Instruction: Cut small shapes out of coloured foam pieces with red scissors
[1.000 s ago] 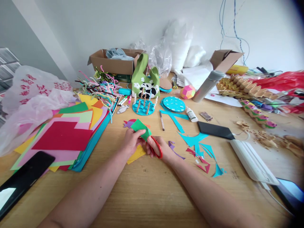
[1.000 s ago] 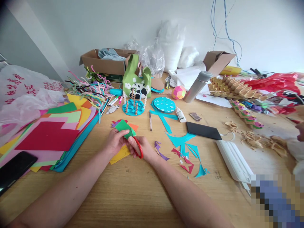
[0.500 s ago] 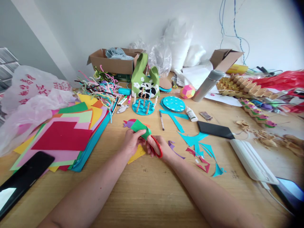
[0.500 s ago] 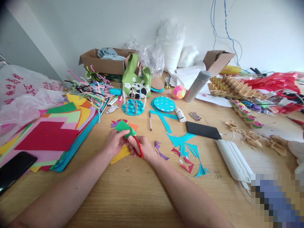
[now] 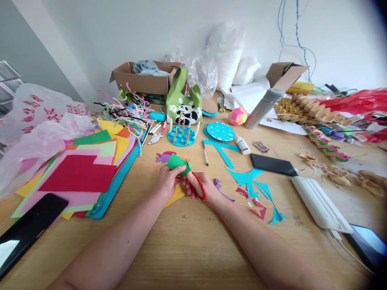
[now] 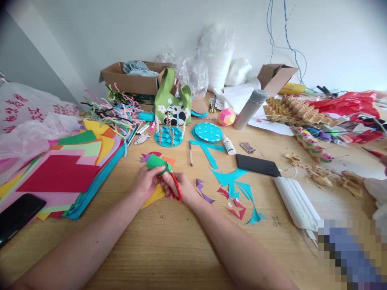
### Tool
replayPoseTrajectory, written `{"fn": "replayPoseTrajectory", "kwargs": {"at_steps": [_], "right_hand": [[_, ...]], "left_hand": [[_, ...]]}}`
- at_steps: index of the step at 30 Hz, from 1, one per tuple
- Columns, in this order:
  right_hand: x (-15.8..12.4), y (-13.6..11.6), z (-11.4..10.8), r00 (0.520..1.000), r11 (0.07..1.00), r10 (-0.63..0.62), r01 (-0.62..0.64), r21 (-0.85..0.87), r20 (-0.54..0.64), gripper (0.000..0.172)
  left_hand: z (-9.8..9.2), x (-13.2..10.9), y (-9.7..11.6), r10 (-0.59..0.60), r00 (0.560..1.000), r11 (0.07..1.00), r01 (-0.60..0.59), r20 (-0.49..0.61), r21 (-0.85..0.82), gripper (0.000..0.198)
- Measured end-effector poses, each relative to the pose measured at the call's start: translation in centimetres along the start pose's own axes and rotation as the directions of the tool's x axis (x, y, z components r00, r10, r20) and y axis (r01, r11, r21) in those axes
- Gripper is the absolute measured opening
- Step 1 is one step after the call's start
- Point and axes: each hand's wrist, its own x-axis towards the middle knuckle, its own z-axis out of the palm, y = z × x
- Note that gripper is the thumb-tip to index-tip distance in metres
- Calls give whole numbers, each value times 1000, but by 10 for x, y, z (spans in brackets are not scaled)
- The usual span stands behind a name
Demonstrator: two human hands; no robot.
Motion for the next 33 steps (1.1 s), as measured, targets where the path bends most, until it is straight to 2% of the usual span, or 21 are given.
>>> {"fn": "replayPoseTrajectory", "kwargs": {"at_steps": [4,14,25,33], "right_hand": [[0,0,0,1000,1000,5,-5,5,-2,64],[-2,-3,1,1000,1000,13,-13,9,-11,65],[-1,-3,1,1000,1000,5,-5,-8,-8,67],[-3,-6,3,999,1000,9,-9,-4,-38,66]], "left_hand": [[0,1,-1,20,1000,1000,-21,-18,-3,27],[0,-1,0,-25,999,1000,26,19,-11,26],[-1,1,-1,34,999,999,-34,-7,11,26],[-1,0,-1,18,1000,1000,-19,11,25,27]]}}
